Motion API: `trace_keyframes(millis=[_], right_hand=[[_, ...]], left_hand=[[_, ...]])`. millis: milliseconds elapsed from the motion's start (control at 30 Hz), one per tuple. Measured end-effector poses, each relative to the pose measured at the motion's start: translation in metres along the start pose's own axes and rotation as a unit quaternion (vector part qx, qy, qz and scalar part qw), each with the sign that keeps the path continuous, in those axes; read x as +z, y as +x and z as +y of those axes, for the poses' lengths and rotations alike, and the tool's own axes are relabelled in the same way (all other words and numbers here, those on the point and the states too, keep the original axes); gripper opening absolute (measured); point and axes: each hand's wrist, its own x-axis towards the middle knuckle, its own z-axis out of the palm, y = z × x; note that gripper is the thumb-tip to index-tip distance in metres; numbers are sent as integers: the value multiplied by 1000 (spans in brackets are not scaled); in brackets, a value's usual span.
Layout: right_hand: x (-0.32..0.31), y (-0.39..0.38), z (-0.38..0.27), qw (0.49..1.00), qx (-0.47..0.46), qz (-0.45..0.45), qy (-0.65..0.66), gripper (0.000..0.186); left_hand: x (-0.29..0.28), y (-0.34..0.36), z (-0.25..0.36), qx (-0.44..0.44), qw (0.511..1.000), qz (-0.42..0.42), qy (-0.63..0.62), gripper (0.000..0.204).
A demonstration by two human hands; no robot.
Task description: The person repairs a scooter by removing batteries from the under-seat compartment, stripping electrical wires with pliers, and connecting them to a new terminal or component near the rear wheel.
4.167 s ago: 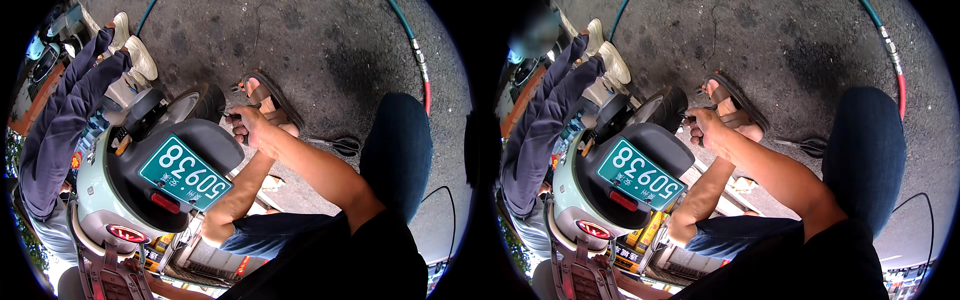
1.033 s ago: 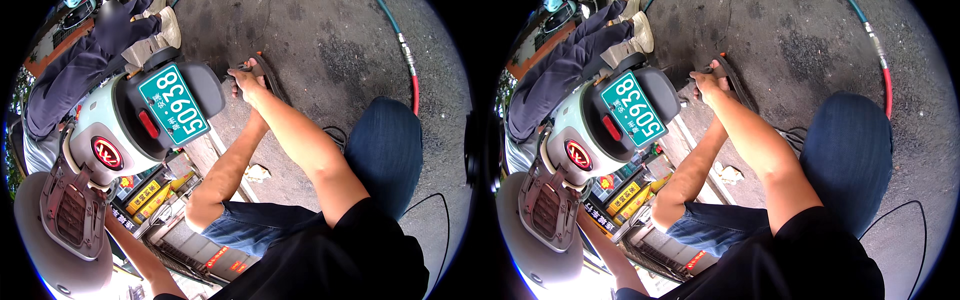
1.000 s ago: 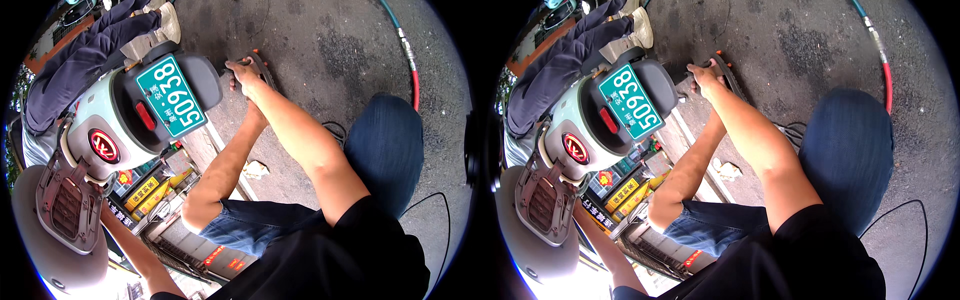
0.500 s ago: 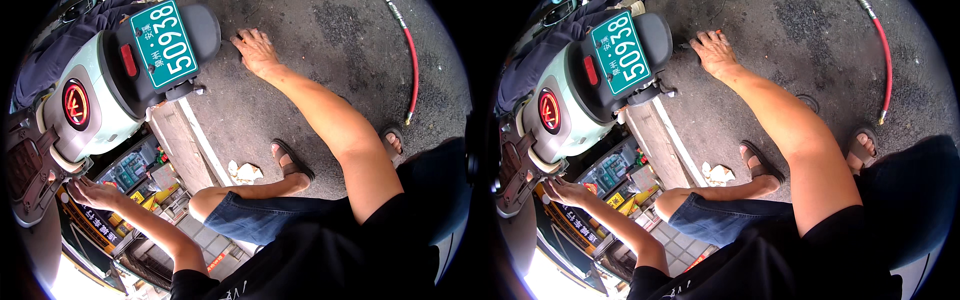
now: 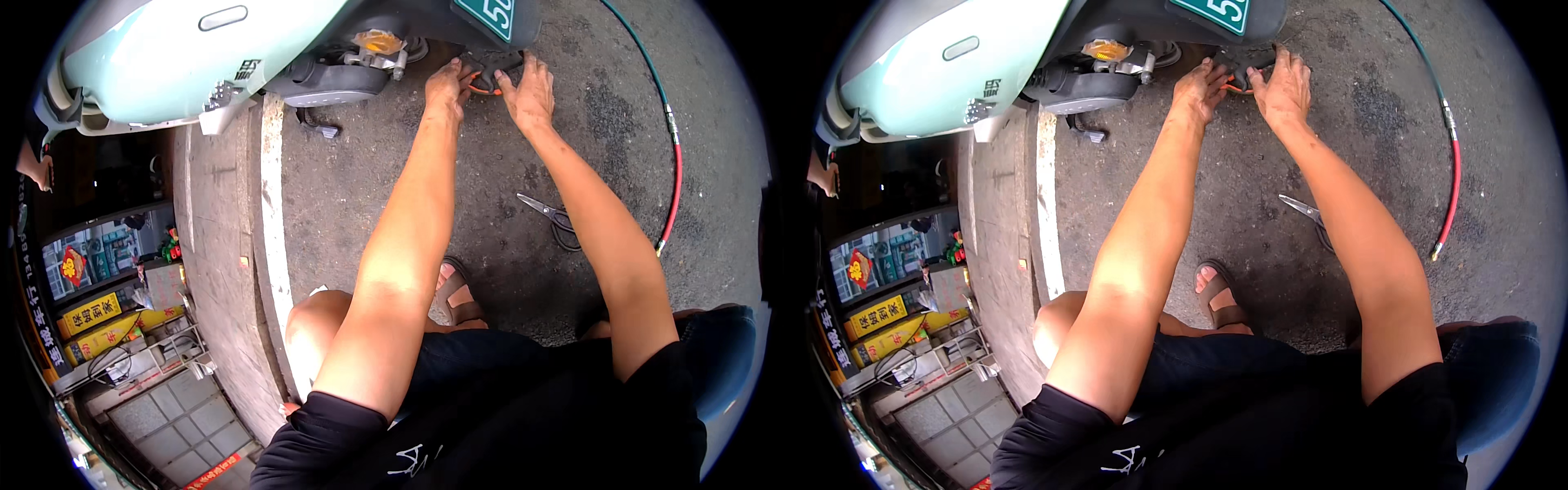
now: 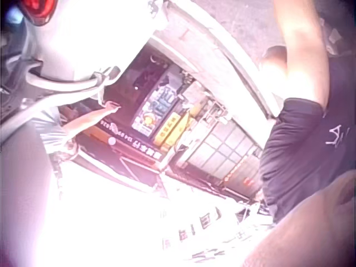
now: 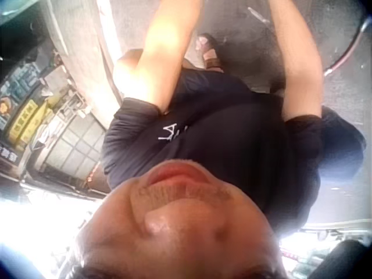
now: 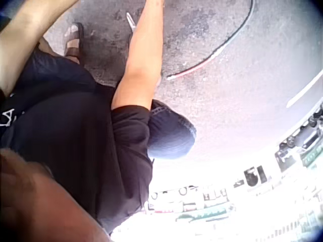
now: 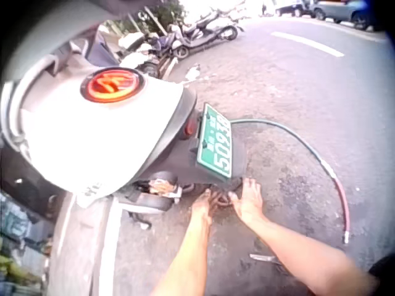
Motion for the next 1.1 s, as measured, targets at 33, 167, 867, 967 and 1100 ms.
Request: trace_keyframes(millis=[33,167,867,967,1100], right_hand=[[-2,-7,-5,987,-154,-1,-33,58],[3,9,-24,954,-203,-129,-180,62],[-10,43,-5,948,-129,-260,-131,61],[-15,43,5,945,-148,-278,-95,61],[-20,44,30,951,-173,-217,-137,52]], left_hand=[[-5,6,-4,10,1000,11,-12,34],[9,26,-22,33,981,53,-181,16],[21,76,-45,10,957,53,-285,15],[18,80,-43,19,959,99,-263,13],[59,46,-41,66,958,171,-221,8]])
